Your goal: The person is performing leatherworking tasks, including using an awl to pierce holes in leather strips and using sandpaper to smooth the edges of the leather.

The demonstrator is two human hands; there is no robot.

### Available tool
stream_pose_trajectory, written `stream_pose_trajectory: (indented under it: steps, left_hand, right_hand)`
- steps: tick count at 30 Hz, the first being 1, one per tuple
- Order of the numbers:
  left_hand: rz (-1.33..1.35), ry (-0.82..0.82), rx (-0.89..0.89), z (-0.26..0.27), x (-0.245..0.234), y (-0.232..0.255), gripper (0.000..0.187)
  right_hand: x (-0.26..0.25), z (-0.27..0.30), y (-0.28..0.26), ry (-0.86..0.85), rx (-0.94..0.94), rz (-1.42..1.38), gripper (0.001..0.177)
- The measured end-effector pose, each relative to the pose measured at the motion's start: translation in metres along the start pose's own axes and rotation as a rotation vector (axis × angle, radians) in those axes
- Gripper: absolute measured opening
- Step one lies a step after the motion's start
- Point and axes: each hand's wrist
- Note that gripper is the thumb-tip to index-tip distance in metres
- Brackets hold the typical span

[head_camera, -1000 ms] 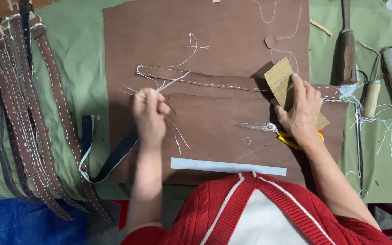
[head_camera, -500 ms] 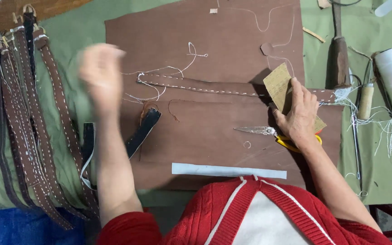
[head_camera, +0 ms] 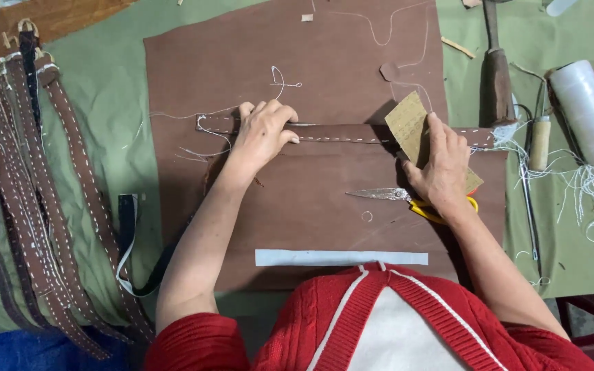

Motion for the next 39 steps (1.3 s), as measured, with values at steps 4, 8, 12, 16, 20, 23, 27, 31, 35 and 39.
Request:
stream_pose_trajectory:
  steps: [4,8,12,16,20,23,27,31,35,39]
  left_hand:
    - [0.006,0.018,-0.019,0.004,-0.001,0.002,0.038]
    - [0.024,0.044,0.034,0.006,-0.007,0.004,0.031]
    - [0.040,0.125,0.069,0.013,-0.005,0.003,0.022]
    - [0.045,0.143,0.064,0.014,-0.007,0.007,0.024]
    - [0.035,0.147,0.080,0.015,-0.005,0.008,0.018]
    - [0.039,0.146,0.073,0.017,-0.002,0.012,0.022]
    - [0.043,0.144,0.058,0.019,-0.001,0.016,0.026]
    - [0.031,0.194,0.063,0.021,0.007,0.017,0.022]
    - [0.006,0.240,0.053,0.022,0.011,0.021,0.025]
    - [-0.006,0.263,0.058,0.024,0.017,0.018,0.021]
  right_hand:
    - [-0.004,0.000,-0.004,-0.032,0.005,0.000,0.107]
    - [-0.001,0.000,0.000,0.004,-0.017,-0.016,0.106]
    - [-0.001,0.000,0.000,0.000,-0.013,-0.011,0.107]
    - [-0.002,0.000,-0.001,-0.010,-0.012,-0.004,0.108]
    - [-0.005,0.000,-0.005,-0.003,-0.015,-0.022,0.104]
    - [-0.006,0.000,-0.005,-0.009,-0.020,-0.015,0.105]
    - [-0.006,0.000,-0.006,-0.007,-0.012,-0.024,0.106]
    - [-0.012,0.000,-0.010,-0.025,-0.007,-0.037,0.103]
    - [-0.028,0.004,-0.019,-0.115,-0.081,-0.072,0.103]
    - [-0.050,0.016,-0.052,-0.355,-0.363,0.012,0.108]
Point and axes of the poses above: each hand's wrist, its own z-axis away from the middle knuckle, its own x-axis out of the palm, y = z × x, and after that the axes turned 15 degrees about x, right-handed
